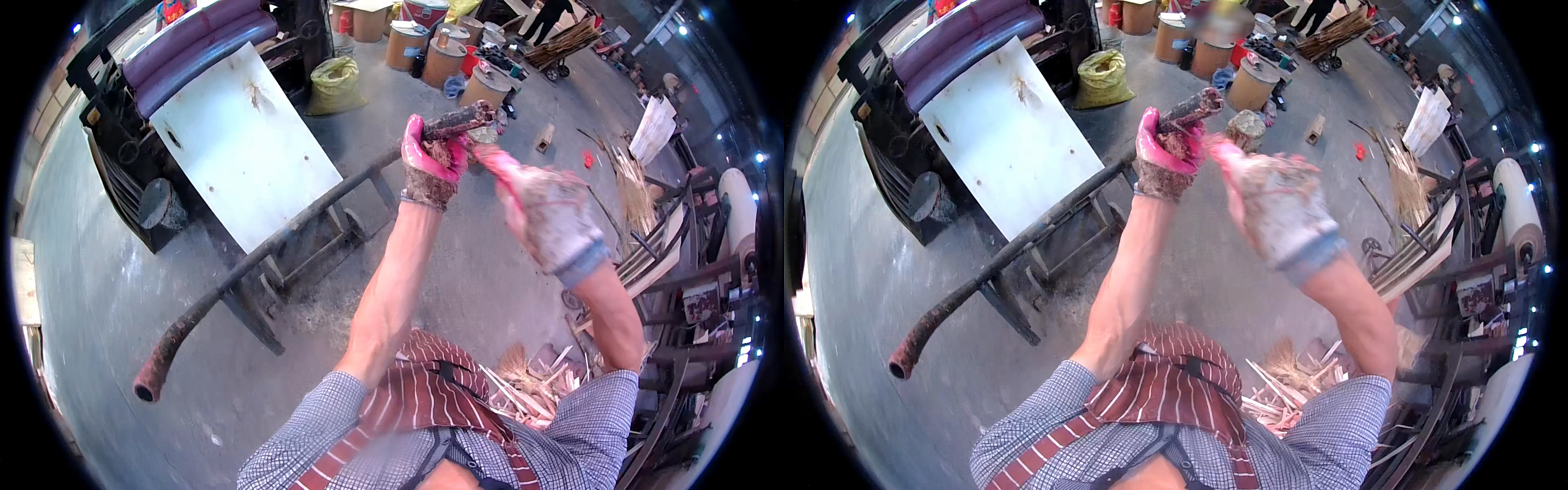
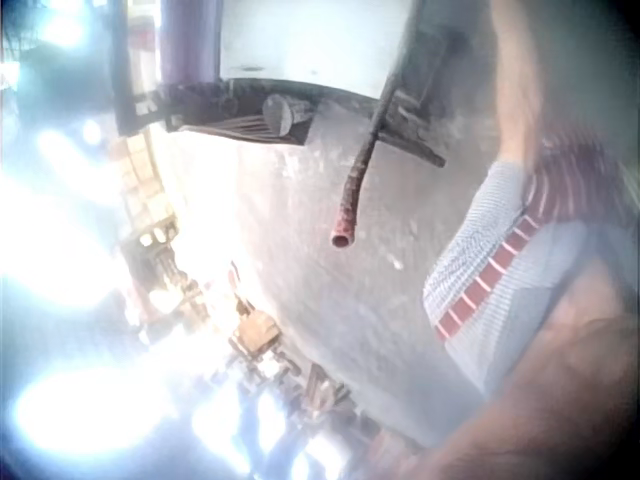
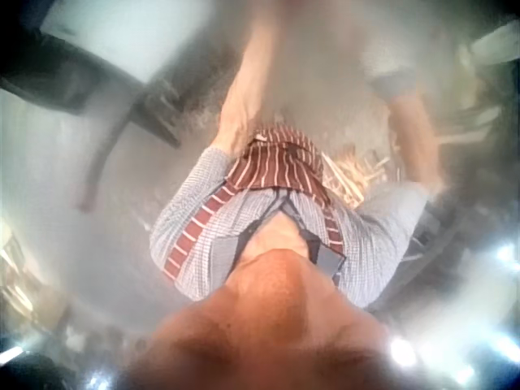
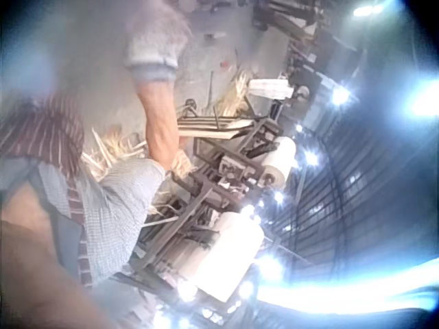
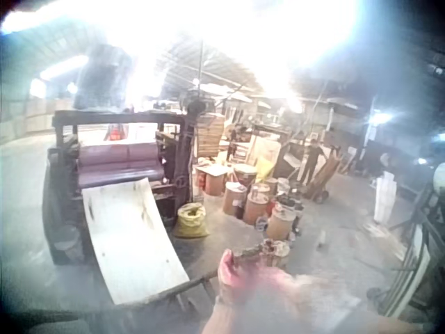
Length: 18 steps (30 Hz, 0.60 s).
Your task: The person cleans a dark, curved pipe section using a small scraper or putty knife, removing red residue from the inner and outer surfaces while the pipe is supported by a metal frame.
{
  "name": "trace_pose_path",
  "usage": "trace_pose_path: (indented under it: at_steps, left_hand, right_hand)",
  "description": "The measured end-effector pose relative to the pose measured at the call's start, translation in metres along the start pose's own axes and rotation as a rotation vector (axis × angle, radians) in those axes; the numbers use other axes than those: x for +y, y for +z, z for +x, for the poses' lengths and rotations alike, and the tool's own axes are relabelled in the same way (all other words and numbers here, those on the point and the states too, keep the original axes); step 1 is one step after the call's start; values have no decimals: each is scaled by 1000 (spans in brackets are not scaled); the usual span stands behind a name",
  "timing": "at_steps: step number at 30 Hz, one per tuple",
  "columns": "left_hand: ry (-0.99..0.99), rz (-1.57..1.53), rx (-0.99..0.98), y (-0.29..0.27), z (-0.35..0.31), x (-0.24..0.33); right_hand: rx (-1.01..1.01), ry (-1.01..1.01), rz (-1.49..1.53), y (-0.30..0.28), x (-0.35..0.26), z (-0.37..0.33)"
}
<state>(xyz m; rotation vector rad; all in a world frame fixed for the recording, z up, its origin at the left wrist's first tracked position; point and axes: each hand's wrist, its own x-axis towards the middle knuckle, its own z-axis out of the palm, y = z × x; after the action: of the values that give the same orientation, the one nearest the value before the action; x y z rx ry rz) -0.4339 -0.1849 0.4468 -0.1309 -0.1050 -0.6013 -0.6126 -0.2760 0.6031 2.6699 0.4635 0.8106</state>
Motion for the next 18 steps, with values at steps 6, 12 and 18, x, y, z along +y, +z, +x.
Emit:
trace_pose_path:
  at_steps: [6,12,18]
  left_hand:
    - [151,-91,216,2,-12,29]
    - [70,-86,123,-2,-7,23]
    - [144,-92,168,14,-14,12]
  right_hand:
    - [-144,163,250,-42,-7,-1]
    - [-153,229,228,-54,-8,-6]
    - [-192,250,178,-50,-16,19]
